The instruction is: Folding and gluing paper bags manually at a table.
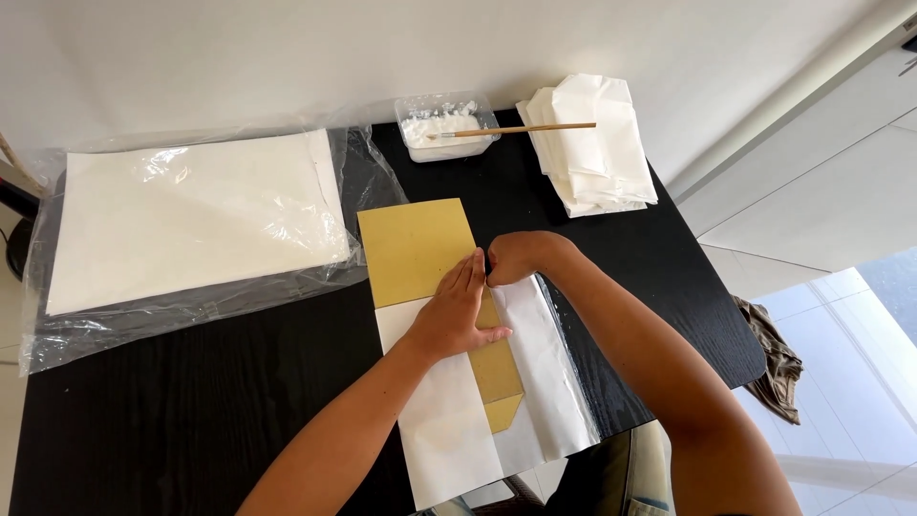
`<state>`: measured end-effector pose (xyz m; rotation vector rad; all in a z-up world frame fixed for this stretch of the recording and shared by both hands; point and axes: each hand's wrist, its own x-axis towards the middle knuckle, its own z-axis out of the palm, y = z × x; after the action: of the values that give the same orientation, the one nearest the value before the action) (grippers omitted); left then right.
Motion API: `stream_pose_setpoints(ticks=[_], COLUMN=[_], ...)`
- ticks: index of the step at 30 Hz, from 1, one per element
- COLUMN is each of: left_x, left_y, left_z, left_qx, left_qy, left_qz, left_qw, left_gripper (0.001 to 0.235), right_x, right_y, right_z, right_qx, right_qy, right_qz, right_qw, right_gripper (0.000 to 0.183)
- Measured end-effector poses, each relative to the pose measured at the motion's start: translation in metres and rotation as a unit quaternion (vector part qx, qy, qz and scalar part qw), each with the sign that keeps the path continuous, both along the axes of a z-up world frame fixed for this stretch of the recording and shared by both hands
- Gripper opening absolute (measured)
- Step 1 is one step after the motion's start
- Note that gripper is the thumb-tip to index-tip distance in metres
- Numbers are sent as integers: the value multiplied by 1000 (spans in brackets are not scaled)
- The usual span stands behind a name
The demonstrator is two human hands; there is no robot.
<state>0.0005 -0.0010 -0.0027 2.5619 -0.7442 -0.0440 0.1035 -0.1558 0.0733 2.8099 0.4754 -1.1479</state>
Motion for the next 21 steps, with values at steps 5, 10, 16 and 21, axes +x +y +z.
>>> stream_pose_setpoints(ticks=[5,10,16,21], left_x=[-1,-1,-3,-3], left_y=[2,2,3,3], left_z=[1,6,18,18], left_qx=[-5,-3,-21,-24], left_qy=[-11,12,42,47], left_qz=[1,-8,-5,-2], left_qw=[1000,1000,999,999], left_gripper=[107,109,106,104], right_x=[-3,3,8,13], right_y=[3,-7,-18,-17], right_z=[10,3,-3,-9], right_qx=[-12,2,2,4], right_qy=[10,6,18,20], right_qz=[29,38,28,31], right_qw=[999,999,999,999], right_gripper=[49,37,32,34])
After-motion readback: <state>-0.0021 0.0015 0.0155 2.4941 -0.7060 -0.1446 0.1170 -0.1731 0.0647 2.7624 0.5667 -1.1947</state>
